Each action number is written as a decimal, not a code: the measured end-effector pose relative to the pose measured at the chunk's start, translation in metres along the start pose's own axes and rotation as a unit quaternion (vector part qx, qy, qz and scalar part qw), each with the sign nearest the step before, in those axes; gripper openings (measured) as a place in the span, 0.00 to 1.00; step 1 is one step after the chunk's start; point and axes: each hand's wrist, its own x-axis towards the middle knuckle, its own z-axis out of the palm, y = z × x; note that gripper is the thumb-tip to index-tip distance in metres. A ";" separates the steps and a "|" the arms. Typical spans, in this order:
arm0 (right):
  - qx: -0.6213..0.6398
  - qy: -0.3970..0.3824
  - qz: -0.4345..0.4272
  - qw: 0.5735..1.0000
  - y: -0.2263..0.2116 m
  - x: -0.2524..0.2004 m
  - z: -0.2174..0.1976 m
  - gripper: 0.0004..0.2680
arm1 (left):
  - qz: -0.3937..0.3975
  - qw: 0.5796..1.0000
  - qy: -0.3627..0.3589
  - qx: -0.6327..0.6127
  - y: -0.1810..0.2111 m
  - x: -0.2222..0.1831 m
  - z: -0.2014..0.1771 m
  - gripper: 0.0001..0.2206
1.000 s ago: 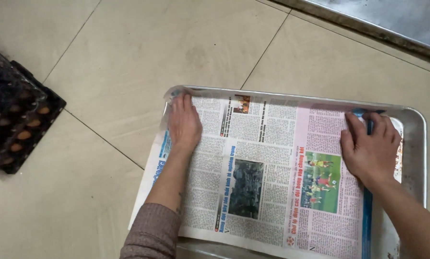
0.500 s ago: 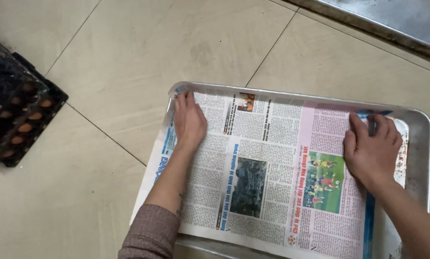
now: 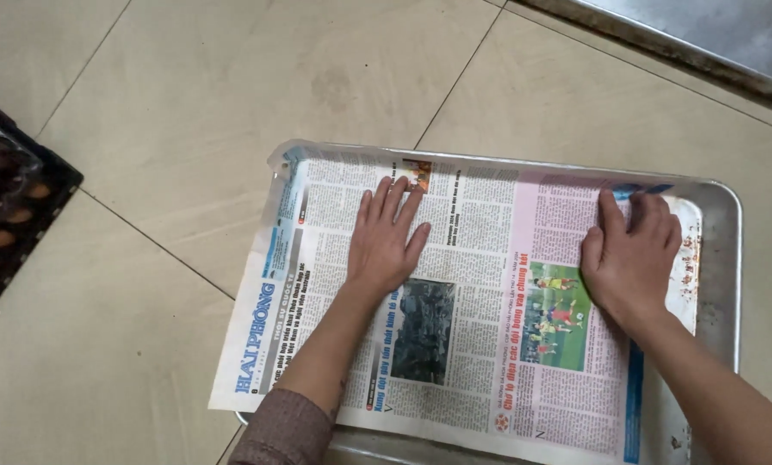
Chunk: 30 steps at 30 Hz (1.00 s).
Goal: Cleaning a metal baking tray with a scraper and then lining it with a sheet of newspaper.
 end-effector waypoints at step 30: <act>0.040 -0.123 0.084 0.988 0.059 0.009 0.030 0.31 | 0.072 0.996 0.056 0.015 0.089 -0.115 0.005 0.28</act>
